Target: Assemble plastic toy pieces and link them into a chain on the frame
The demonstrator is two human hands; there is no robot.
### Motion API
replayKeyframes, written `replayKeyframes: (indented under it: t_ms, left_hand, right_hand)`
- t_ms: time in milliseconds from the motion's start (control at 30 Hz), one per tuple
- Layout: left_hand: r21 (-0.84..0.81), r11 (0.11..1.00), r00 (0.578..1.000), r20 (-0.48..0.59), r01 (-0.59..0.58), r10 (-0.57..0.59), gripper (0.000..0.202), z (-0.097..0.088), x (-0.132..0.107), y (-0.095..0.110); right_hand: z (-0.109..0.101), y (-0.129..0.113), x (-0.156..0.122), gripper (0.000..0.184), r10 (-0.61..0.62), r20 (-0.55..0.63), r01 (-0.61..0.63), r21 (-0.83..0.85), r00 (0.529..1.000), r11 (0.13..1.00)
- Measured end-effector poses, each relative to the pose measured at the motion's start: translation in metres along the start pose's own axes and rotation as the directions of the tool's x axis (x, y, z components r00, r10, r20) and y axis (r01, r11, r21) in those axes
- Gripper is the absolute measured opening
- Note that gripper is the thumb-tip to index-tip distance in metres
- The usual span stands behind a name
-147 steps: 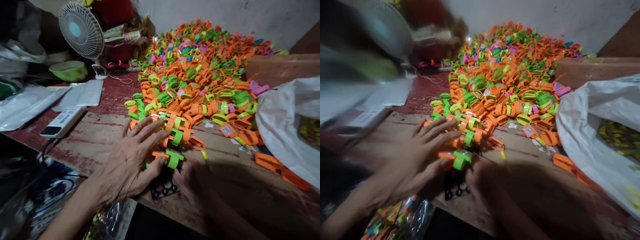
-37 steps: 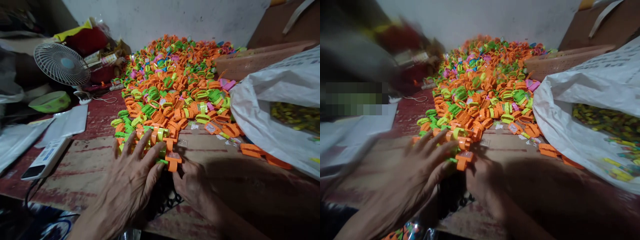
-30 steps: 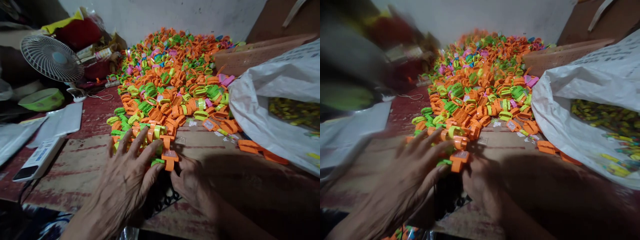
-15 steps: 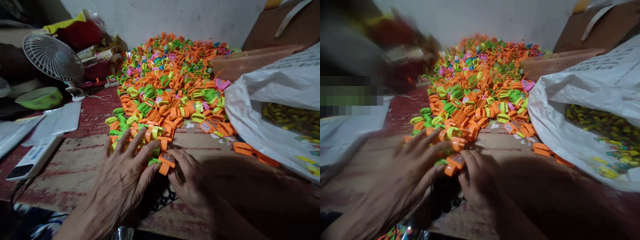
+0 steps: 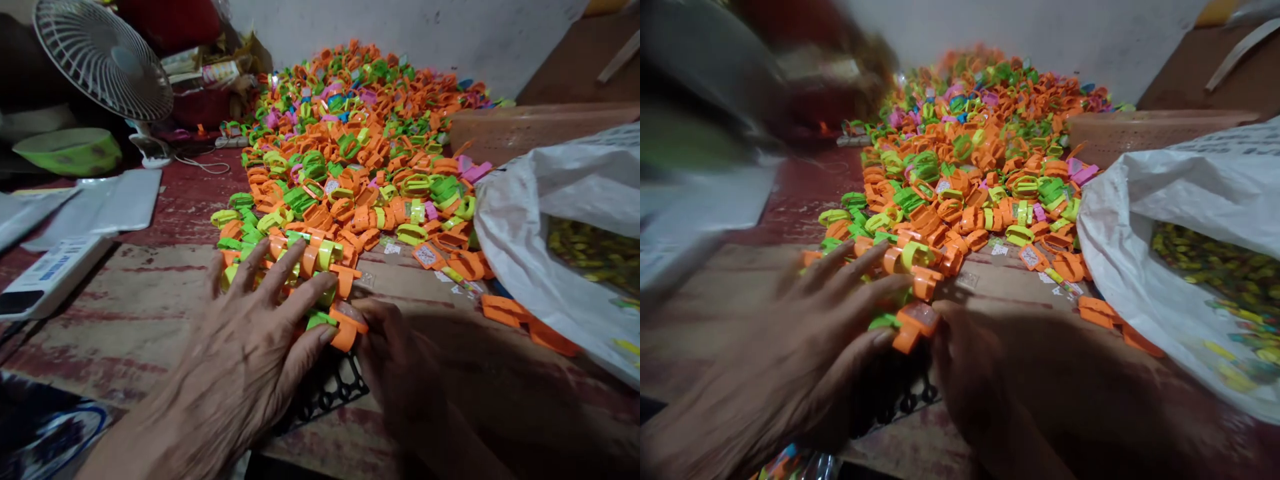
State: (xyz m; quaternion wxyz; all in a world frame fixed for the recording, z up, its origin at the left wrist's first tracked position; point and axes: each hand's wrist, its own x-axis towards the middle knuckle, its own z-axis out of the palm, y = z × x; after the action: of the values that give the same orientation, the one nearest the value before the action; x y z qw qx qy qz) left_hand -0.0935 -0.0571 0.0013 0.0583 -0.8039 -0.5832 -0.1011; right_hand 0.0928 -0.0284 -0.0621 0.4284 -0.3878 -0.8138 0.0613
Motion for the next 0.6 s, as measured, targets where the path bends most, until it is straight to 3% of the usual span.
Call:
replayKeyframes:
  t_ms: [200, 333, 433, 600]
  left_hand:
    - [0.014, 1.000, 0.994, -0.112, -0.004, 0.006, 0.042, 0.006, -0.002, 0.001]
    - [-0.014, 1.000, 0.993, -0.117, 0.009, -0.011, 0.054, 0.007, -0.002, 0.002]
    - [-0.023, 1.000, 0.995, -0.102, 0.010, -0.012, 0.046, 0.007, -0.003, 0.002]
    - [-0.002, 1.000, 0.997, -0.076, 0.011, -0.011, 0.041, 0.006, -0.004, 0.000]
  right_hand:
    - [-0.006, 0.000, 0.005, 0.010, -0.045, 0.011, 0.045, -0.001, 0.999, 0.999]
    - [-0.010, 0.004, 0.014, 0.013, -0.158, 0.045, 0.161, -0.064, 0.986, 0.985]
    - [-0.010, 0.005, 0.020, 0.019, -0.233, 0.050, 0.237, -0.104, 0.971, 0.966]
    - [-0.007, 0.007, 0.022, 0.020, -0.242, 0.011, 0.242, -0.091, 0.970, 0.966]
